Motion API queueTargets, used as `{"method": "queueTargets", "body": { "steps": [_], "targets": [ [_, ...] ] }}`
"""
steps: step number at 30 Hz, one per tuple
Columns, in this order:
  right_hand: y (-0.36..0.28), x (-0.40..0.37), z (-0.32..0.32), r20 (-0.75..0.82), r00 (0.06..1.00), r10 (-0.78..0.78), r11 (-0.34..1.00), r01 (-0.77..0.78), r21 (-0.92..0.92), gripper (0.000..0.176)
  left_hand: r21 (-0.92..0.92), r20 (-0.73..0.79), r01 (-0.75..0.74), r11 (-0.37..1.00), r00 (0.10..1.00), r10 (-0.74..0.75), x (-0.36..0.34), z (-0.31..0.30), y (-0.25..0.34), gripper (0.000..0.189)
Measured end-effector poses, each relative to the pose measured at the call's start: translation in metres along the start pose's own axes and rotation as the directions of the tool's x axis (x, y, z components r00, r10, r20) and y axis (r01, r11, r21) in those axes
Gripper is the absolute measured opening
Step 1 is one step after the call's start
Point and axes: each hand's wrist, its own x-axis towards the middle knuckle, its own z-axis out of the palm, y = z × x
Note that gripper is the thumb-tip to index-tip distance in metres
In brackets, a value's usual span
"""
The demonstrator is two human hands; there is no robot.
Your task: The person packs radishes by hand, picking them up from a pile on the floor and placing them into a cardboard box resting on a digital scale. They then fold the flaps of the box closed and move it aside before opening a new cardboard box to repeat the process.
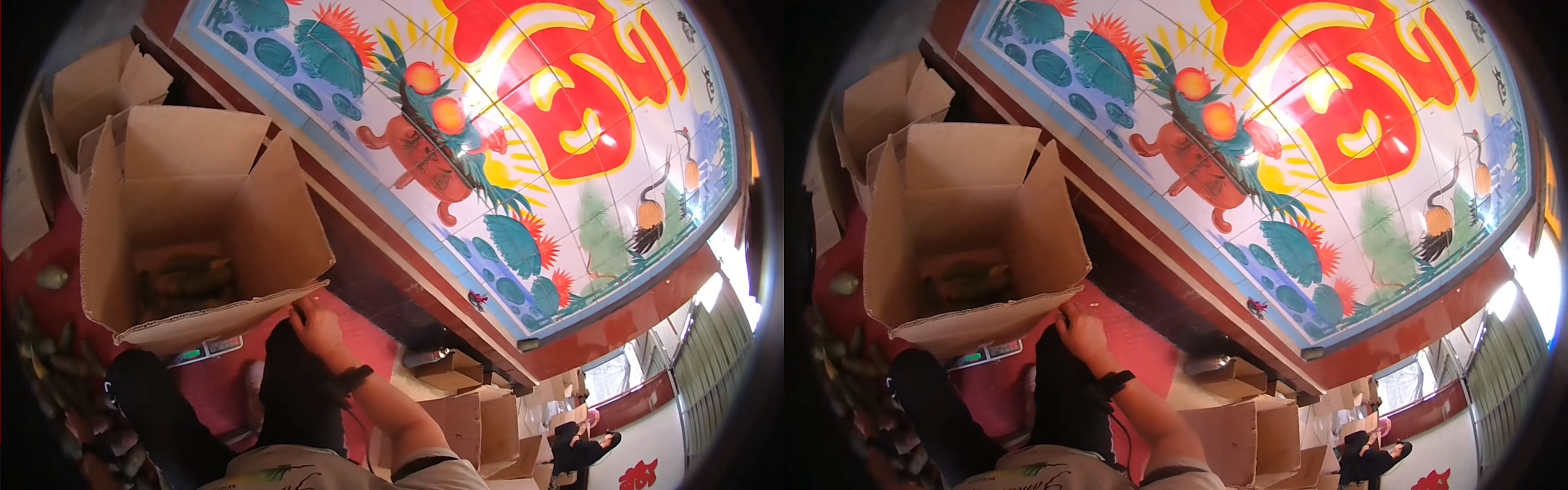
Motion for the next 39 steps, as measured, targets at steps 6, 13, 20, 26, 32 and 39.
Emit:
{"method": "queueTargets", "body": {
  "steps": [6,13,20,26,32,39],
  "targets": [
    [-0.004,0.001,-0.002,0.005,1.0,-0.015,0.999,0.016,-0.044,0.019,0.4,-0.118,-0.199,0.894,0.957,0.266,0.006,0.045,-0.013,0.039],
    [0.001,-0.001,-0.001,-0.006,0.998,-0.057,0.998,0.057,0.016,0.019,0.183,-0.053,-0.092,0.979,0.993,0.103,0.0,0.057,0.014,0.058],
    [0.007,-0.007,0.003,-0.121,0.992,-0.039,0.999,0.038,-0.011,0.013,-0.155,0.014,0.003,0.988,1.0,0.0,-0.088,-0.068,0.047,0.08],
    [0.005,-0.004,-0.003,-0.131,0.988,-0.078,0.993,0.088,0.079,0.015,-0.399,-0.668,-0.41,0.82,0.743,0.047,-0.047,-0.1,0.004,0.074],
    [0.007,-0.006,-0.003,-0.194,0.974,-0.118,0.988,0.135,0.073,0.016,-0.526,-0.832,-0.76,0.383,0.553,-0.047,-0.13,-0.277,0.093,0.052],
    [0.009,-0.007,-0.006,-0.199,0.972,-0.122,0.985,0.143,0.095,0.02,-0.404,-0.886,-0.909,0.106,0.417,0.202,-0.236,-0.375,0.218,0.052]
  ]
}}
